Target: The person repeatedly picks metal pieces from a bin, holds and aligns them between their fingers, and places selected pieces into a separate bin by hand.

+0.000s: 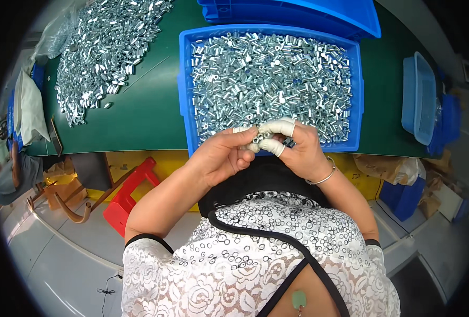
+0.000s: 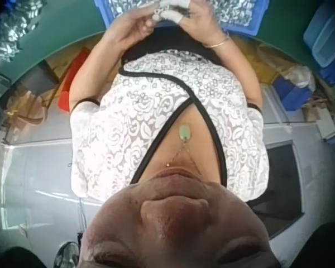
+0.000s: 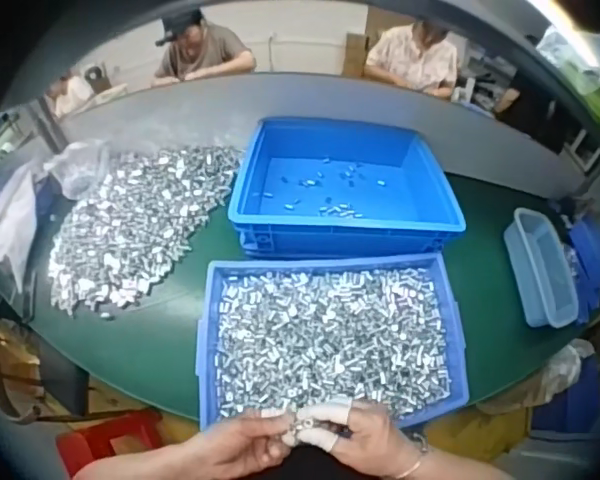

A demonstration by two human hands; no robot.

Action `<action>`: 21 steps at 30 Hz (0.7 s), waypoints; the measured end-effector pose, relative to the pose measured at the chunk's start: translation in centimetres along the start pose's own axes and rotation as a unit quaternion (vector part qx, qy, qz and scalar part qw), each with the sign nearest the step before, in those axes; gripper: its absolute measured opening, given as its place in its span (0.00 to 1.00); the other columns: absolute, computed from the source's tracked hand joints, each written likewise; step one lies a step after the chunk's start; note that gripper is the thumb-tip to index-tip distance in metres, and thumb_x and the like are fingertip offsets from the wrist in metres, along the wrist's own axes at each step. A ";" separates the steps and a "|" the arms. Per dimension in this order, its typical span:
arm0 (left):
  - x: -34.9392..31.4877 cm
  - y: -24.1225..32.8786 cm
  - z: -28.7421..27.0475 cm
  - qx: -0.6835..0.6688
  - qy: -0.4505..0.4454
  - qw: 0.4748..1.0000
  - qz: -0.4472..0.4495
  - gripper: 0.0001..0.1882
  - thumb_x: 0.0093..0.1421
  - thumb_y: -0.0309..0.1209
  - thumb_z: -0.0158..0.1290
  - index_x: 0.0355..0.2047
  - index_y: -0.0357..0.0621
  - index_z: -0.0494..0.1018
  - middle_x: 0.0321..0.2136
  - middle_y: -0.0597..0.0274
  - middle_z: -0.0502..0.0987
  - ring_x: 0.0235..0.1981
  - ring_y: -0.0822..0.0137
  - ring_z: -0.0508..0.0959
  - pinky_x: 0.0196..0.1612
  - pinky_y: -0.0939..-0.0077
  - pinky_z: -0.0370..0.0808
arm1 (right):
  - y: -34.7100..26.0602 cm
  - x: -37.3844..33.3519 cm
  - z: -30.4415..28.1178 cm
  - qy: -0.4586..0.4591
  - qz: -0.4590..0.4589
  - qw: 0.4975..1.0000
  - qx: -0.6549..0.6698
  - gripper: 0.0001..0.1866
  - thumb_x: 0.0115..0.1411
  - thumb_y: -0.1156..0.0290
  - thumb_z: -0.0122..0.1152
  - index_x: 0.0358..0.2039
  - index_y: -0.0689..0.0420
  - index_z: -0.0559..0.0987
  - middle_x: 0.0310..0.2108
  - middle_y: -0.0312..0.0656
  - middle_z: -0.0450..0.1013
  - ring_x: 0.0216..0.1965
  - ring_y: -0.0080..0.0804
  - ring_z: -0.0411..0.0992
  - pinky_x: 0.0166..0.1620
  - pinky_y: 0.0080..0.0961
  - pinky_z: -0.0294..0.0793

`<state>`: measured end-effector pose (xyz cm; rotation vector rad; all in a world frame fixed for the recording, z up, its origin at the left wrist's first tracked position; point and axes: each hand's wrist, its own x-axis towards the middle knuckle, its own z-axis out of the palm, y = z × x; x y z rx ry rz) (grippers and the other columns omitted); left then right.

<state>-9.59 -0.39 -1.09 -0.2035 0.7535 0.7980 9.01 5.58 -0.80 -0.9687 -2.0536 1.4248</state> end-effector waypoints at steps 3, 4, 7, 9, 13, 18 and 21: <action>-0.6 0.4 -0.9 -0.005 0.005 1.000 -0.007 0.09 0.60 0.33 0.53 0.33 0.40 0.71 0.23 0.68 0.72 0.19 0.79 0.71 0.18 0.88 0.66 | -0.4 0.3 0.9 -0.001 -0.005 1.000 -0.017 0.11 0.49 0.76 0.65 0.35 0.58 0.78 0.26 0.39 0.73 0.23 0.25 0.71 0.27 0.21 0.71; -0.8 0.4 -1.1 -0.005 0.007 1.000 -0.011 0.09 0.60 0.33 0.53 0.33 0.40 0.71 0.22 0.68 0.72 0.18 0.79 0.71 0.18 0.88 0.66 | -0.6 0.2 1.3 -0.001 -0.003 1.000 -0.015 0.10 0.49 0.77 0.65 0.35 0.59 0.79 0.27 0.39 0.74 0.24 0.25 0.72 0.28 0.20 0.71; -1.2 0.5 -1.8 -0.008 0.015 1.000 -0.020 0.09 0.61 0.33 0.53 0.33 0.40 0.71 0.22 0.67 0.72 0.17 0.79 0.71 0.17 0.88 0.66 | -0.8 0.3 2.0 -0.002 -0.010 1.000 -0.026 0.10 0.49 0.78 0.65 0.35 0.60 0.79 0.29 0.40 0.75 0.25 0.25 0.73 0.28 0.19 0.72; -1.4 0.3 -2.2 -0.010 0.028 0.999 -0.017 0.09 0.61 0.33 0.53 0.32 0.39 0.71 0.21 0.66 0.72 0.16 0.78 0.71 0.17 0.87 0.66 | -0.8 0.4 2.5 0.003 -0.029 0.998 -0.054 0.12 0.48 0.78 0.66 0.35 0.59 0.79 0.29 0.40 0.75 0.24 0.26 0.73 0.27 0.19 0.72; -1.5 0.4 -3.4 -0.012 0.032 0.999 -0.017 0.09 0.61 0.33 0.52 0.32 0.39 0.71 0.21 0.65 0.73 0.14 0.78 0.70 0.16 0.86 0.65 | -0.4 0.7 3.5 0.005 -0.053 0.995 -0.085 0.12 0.47 0.77 0.67 0.35 0.58 0.78 0.28 0.40 0.75 0.24 0.27 0.73 0.26 0.20 0.72; -1.8 0.9 -3.8 0.010 0.037 0.999 -0.019 0.10 0.62 0.34 0.50 0.31 0.39 0.71 0.18 0.66 0.70 0.14 0.76 0.68 0.15 0.83 0.60 | -0.1 0.9 4.4 -0.007 -0.058 0.994 -0.093 0.13 0.47 0.77 0.67 0.35 0.57 0.78 0.28 0.40 0.74 0.24 0.28 0.73 0.26 0.20 0.72; -2.0 0.9 -4.2 0.022 0.026 0.999 -0.007 0.10 0.62 0.34 0.50 0.30 0.39 0.71 0.17 0.65 0.70 0.13 0.76 0.67 0.15 0.83 0.60 | -0.1 1.0 4.9 0.000 -0.063 0.994 -0.084 0.13 0.47 0.76 0.67 0.35 0.58 0.78 0.28 0.40 0.75 0.24 0.28 0.73 0.26 0.20 0.72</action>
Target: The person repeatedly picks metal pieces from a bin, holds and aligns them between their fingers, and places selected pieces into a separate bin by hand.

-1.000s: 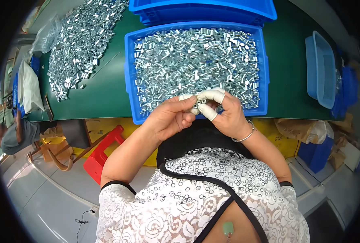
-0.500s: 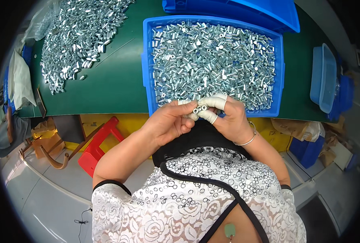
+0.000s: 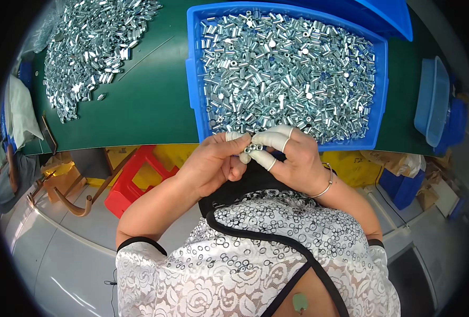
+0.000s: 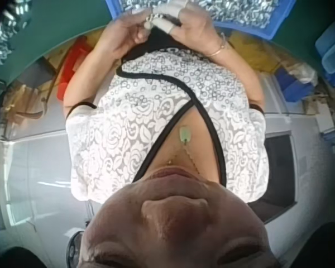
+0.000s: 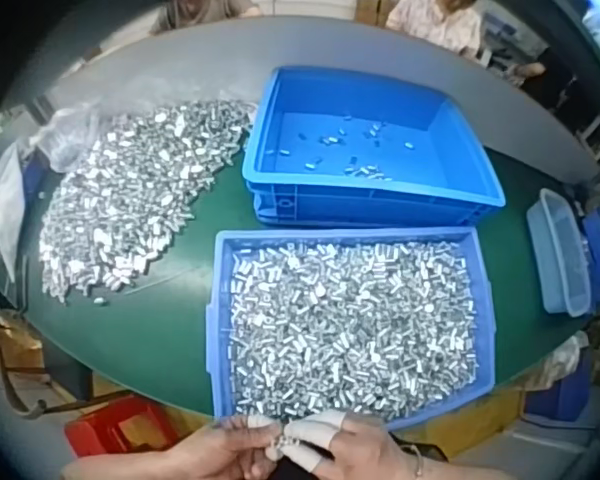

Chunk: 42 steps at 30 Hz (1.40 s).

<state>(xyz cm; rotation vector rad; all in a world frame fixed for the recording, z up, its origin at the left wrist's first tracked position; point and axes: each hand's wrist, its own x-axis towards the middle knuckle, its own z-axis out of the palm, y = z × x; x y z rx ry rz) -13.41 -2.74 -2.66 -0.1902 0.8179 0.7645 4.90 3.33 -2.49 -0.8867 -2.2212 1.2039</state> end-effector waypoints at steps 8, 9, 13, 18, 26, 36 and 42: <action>-0.6 -0.3 0.2 0.059 0.042 0.996 0.055 0.10 0.63 0.34 0.50 0.31 0.39 0.72 0.17 0.65 0.71 0.13 0.76 0.68 0.15 0.84 0.61 | -0.4 0.0 0.5 -0.006 0.064 0.994 0.083 0.11 0.48 0.76 0.67 0.35 0.59 0.78 0.27 0.40 0.74 0.24 0.26 0.73 0.27 0.20 0.72; -0.6 -0.4 0.3 0.069 0.045 0.994 0.066 0.10 0.63 0.34 0.50 0.31 0.39 0.72 0.17 0.65 0.71 0.13 0.76 0.68 0.15 0.84 0.61 | -0.4 0.0 0.4 -0.005 0.062 0.995 0.082 0.11 0.48 0.76 0.67 0.35 0.59 0.78 0.27 0.40 0.74 0.24 0.26 0.73 0.27 0.20 0.72; 0.2 -1.3 0.7 0.121 0.076 0.981 0.134 0.10 0.63 0.34 0.49 0.32 0.38 0.72 0.17 0.65 0.72 0.14 0.75 0.69 0.16 0.85 0.64 | -0.4 -0.3 -0.1 -0.035 0.107 0.988 0.106 0.12 0.51 0.78 0.64 0.37 0.60 0.76 0.30 0.40 0.74 0.28 0.26 0.73 0.32 0.19 0.73; 2.1 -1.9 3.3 0.248 0.094 0.939 0.217 0.09 0.63 0.31 0.50 0.32 0.38 0.72 0.20 0.64 0.73 0.16 0.76 0.71 0.18 0.85 0.67 | 1.4 -1.7 -0.7 0.017 0.273 0.867 0.415 0.13 0.56 0.72 0.58 0.42 0.60 0.73 0.34 0.37 0.73 0.31 0.23 0.72 0.33 0.19 0.73; 5.3 -1.2 9.7 0.548 0.047 0.744 0.379 0.13 0.60 0.28 0.54 0.43 0.34 0.72 0.28 0.64 0.77 0.25 0.78 0.74 0.28 0.86 0.71 | 5.0 1.0 -8.0 0.049 0.397 0.662 0.634 0.10 0.62 0.67 0.51 0.38 0.61 0.72 0.34 0.39 0.71 0.36 0.26 0.71 0.36 0.19 0.73; 9.1 -0.3 10.4 0.478 0.252 0.731 0.416 0.13 0.55 0.26 0.56 0.40 0.32 0.74 0.30 0.57 0.78 0.27 0.73 0.74 0.27 0.80 0.71 | 7.7 17.7 -23.9 0.209 0.282 0.776 0.523 0.21 0.58 0.68 0.56 0.50 0.63 0.67 0.47 0.49 0.67 0.43 0.38 0.70 0.44 0.30 0.74; 11.9 1.3 10.9 0.568 0.282 0.620 0.463 0.13 0.53 0.26 0.56 0.39 0.34 0.75 0.30 0.53 0.77 0.29 0.65 0.76 0.29 0.73 0.73 | 10.4 12.6 -20.3 0.144 0.153 0.867 0.451 0.18 0.61 0.72 0.52 0.50 0.66 0.70 0.42 0.48 0.71 0.43 0.34 0.71 0.46 0.27 0.75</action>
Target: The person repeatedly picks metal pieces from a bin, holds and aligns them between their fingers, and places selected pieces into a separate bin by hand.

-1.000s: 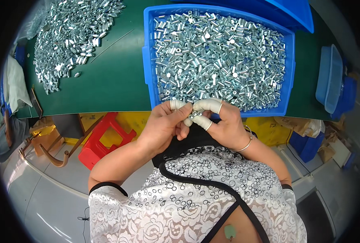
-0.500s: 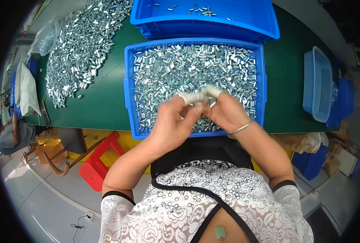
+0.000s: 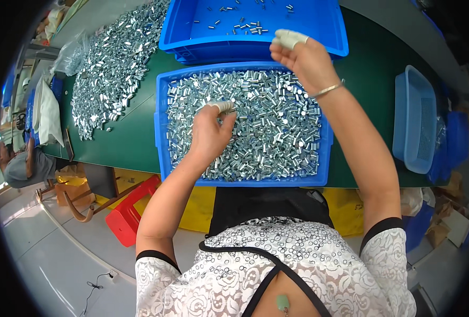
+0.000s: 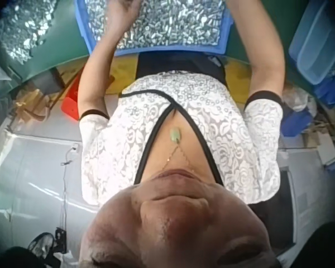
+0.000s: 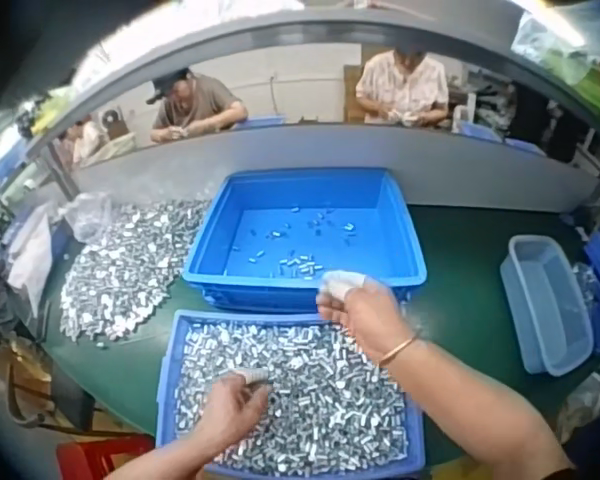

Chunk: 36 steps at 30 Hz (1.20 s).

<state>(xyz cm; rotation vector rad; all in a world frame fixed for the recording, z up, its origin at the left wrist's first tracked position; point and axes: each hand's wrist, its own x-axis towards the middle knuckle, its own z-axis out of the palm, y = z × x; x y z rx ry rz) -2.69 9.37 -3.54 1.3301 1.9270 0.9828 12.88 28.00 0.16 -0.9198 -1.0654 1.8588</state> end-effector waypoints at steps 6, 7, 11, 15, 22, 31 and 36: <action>5.9 0.2 1.5 0.206 0.032 0.966 0.151 0.14 0.49 0.28 0.58 0.38 0.40 0.76 0.31 0.49 0.75 0.34 0.53 0.76 0.38 0.64 0.73 | 4.5 -3.4 0.5 -0.056 0.070 0.953 -0.289 0.11 0.57 0.72 0.57 0.37 0.64 0.79 0.29 0.40 0.76 0.30 0.27 0.75 0.36 0.26 0.75; 6.7 0.1 1.8 0.244 0.035 0.951 0.188 0.16 0.48 0.29 0.59 0.39 0.41 0.76 0.32 0.47 0.74 0.35 0.52 0.76 0.40 0.63 0.73 | 5.7 -3.2 -0.1 -0.040 0.037 0.938 -0.343 0.10 0.56 0.72 0.58 0.36 0.63 0.80 0.28 0.42 0.77 0.29 0.28 0.75 0.36 0.27 0.75; 9.1 1.4 1.2 0.288 -0.141 0.942 0.100 0.17 0.45 0.33 0.60 0.37 0.43 0.77 0.34 0.47 0.74 0.38 0.50 0.76 0.42 0.59 0.72 | 7.8 -2.2 -0.3 0.002 -0.068 0.862 -0.502 0.09 0.52 0.73 0.61 0.34 0.60 0.81 0.27 0.47 0.77 0.28 0.35 0.76 0.35 0.30 0.75; 10.2 1.4 1.4 0.320 -0.186 0.922 0.110 0.15 0.43 0.35 0.61 0.32 0.45 0.78 0.33 0.49 0.76 0.36 0.53 0.77 0.41 0.62 0.73 | 8.3 -1.5 0.2 -0.008 -0.144 0.749 -0.646 0.10 0.48 0.74 0.61 0.33 0.57 0.81 0.28 0.51 0.76 0.29 0.43 0.75 0.35 0.34 0.74; 11.5 0.7 0.9 0.281 -0.244 0.925 0.070 0.11 0.42 0.33 0.60 0.27 0.42 0.77 0.32 0.52 0.77 0.37 0.53 0.78 0.41 0.63 0.75 | 6.5 0.1 0.8 -0.107 -0.028 0.731 -0.674 0.10 0.43 0.73 0.61 0.29 0.57 0.81 0.31 0.54 0.76 0.33 0.48 0.75 0.38 0.39 0.74; 11.3 -0.3 1.1 0.266 -0.240 0.929 0.089 0.10 0.43 0.36 0.60 0.26 0.47 0.80 0.25 0.53 0.78 0.31 0.56 0.78 0.37 0.64 0.75 | 5.7 1.1 2.9 -0.106 0.097 0.642 -0.753 0.11 0.43 0.69 0.64 0.27 0.62 0.80 0.32 0.55 0.75 0.37 0.48 0.75 0.42 0.38 0.74; 11.5 -0.5 1.0 0.251 -0.256 0.929 0.088 0.10 0.44 0.37 0.60 0.26 0.47 0.80 0.26 0.54 0.78 0.32 0.55 0.78 0.37 0.63 0.74 | 5.2 1.3 2.5 -0.144 0.102 0.669 -0.722 0.14 0.42 0.68 0.64 0.29 0.63 0.80 0.33 0.55 0.76 0.38 0.49 0.75 0.42 0.38 0.75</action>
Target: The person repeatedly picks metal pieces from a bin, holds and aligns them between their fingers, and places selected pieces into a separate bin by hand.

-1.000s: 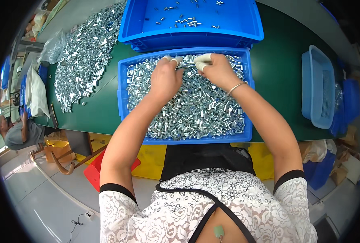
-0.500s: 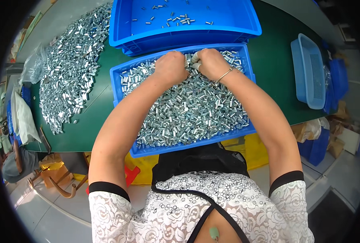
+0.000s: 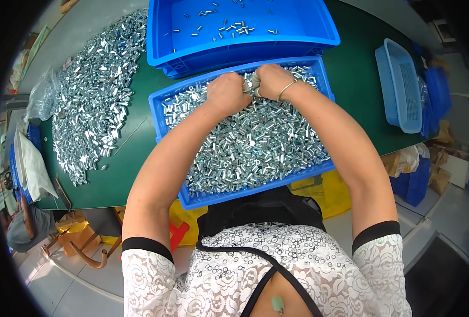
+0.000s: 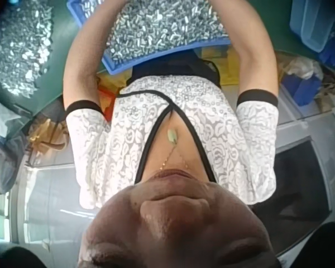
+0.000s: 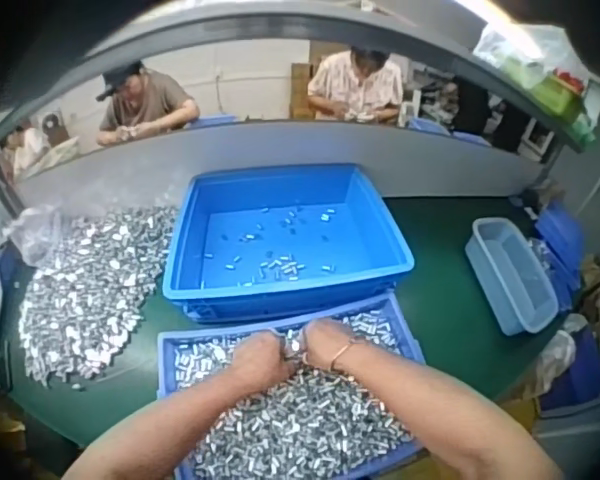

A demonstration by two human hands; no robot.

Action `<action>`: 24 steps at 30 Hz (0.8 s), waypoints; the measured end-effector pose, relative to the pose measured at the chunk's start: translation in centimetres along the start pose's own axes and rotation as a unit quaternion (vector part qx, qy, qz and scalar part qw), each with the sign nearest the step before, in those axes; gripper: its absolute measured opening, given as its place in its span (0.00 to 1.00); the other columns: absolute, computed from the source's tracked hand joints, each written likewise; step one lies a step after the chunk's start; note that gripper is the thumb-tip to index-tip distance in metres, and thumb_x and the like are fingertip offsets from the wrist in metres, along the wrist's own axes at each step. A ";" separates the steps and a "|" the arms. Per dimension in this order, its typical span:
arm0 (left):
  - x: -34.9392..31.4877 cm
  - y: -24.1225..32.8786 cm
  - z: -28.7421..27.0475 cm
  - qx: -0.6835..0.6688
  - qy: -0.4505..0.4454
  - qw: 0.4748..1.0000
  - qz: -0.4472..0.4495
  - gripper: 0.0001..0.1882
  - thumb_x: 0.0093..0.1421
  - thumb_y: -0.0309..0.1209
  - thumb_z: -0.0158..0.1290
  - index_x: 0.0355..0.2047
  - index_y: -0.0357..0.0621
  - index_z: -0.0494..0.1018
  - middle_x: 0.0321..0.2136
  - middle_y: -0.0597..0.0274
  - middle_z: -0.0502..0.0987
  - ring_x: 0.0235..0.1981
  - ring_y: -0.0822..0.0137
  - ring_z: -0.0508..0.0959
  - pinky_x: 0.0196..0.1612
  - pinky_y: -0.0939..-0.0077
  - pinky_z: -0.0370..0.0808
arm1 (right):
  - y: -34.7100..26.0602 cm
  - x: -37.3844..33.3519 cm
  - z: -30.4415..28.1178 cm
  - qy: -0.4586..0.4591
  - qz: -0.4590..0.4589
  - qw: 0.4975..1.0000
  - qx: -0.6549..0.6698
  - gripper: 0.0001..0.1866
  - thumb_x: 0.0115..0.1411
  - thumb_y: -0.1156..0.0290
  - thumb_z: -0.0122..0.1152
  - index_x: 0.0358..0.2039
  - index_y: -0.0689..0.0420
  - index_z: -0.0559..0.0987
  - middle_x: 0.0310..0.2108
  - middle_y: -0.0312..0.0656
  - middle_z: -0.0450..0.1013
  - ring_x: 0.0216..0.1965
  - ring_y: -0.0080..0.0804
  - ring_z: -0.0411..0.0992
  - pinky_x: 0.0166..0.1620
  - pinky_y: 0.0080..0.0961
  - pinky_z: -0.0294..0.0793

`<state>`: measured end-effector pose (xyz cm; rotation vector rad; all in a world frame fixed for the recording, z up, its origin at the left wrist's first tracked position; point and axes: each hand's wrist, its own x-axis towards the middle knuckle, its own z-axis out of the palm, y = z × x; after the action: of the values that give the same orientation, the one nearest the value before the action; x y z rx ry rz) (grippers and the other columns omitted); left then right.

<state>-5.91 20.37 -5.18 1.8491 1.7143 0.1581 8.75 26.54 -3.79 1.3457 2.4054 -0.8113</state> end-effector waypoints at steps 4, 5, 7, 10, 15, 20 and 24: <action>-0.6 -0.3 -0.2 0.001 0.007 1.000 0.025 0.11 0.44 0.37 0.60 0.28 0.47 0.80 0.29 0.53 0.77 0.33 0.54 0.77 0.37 0.62 0.73 | -1.5 0.3 -0.7 -0.045 0.009 0.998 -0.035 0.15 0.42 0.67 0.65 0.30 0.63 0.80 0.33 0.55 0.76 0.38 0.49 0.75 0.42 0.38 0.75; -0.9 -0.1 -0.1 0.000 0.013 1.000 0.026 0.12 0.45 0.37 0.60 0.29 0.46 0.80 0.30 0.52 0.76 0.34 0.53 0.77 0.38 0.61 0.73 | -1.8 0.3 -1.0 -0.066 0.017 0.996 -0.057 0.15 0.42 0.66 0.65 0.30 0.63 0.80 0.33 0.55 0.76 0.38 0.49 0.75 0.42 0.38 0.75; -1.2 0.2 -0.3 0.001 0.026 0.999 0.029 0.13 0.45 0.36 0.59 0.31 0.45 0.80 0.32 0.51 0.75 0.35 0.52 0.76 0.38 0.60 0.73 | -0.9 0.4 -1.1 -0.066 -0.005 0.997 -0.040 0.16 0.42 0.66 0.65 0.29 0.63 0.80 0.33 0.55 0.76 0.37 0.49 0.75 0.41 0.38 0.75; -1.3 0.8 -0.6 0.032 0.024 0.999 0.025 0.13 0.46 0.36 0.59 0.31 0.44 0.79 0.33 0.50 0.75 0.36 0.52 0.76 0.39 0.60 0.72 | 0.5 0.6 -0.6 -0.069 -0.041 0.997 -0.002 0.16 0.42 0.64 0.65 0.29 0.63 0.81 0.32 0.55 0.76 0.37 0.49 0.75 0.41 0.37 0.75; -1.3 1.4 -0.5 0.084 0.010 0.996 -0.001 0.13 0.47 0.36 0.60 0.32 0.42 0.78 0.34 0.49 0.75 0.36 0.51 0.76 0.40 0.59 0.72 | 1.1 1.0 0.1 -0.056 -0.075 0.995 0.024 0.14 0.43 0.64 0.64 0.28 0.62 0.81 0.33 0.54 0.76 0.37 0.48 0.75 0.41 0.38 0.75; -1.2 1.6 -1.2 0.068 -0.029 0.997 -0.010 0.14 0.48 0.36 0.60 0.33 0.42 0.78 0.33 0.50 0.74 0.36 0.51 0.76 0.39 0.57 0.72 | 2.0 -0.3 0.1 -0.060 -0.101 0.988 0.105 0.13 0.44 0.66 0.62 0.28 0.62 0.81 0.34 0.54 0.76 0.37 0.48 0.75 0.42 0.38 0.74; -1.0 1.8 -0.6 0.108 -0.032 0.993 0.017 0.13 0.49 0.36 0.59 0.33 0.41 0.77 0.31 0.49 0.74 0.35 0.50 0.75 0.38 0.57 0.72 | 1.3 -0.9 0.8 -0.036 -0.073 0.993 0.080 0.11 0.44 0.67 0.61 0.27 0.61 0.81 0.32 0.54 0.76 0.37 0.48 0.75 0.42 0.38 0.74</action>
<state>-4.80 19.68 -3.50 2.0161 1.7135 -0.0759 10.25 26.01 -4.42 1.1814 2.4486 -1.0939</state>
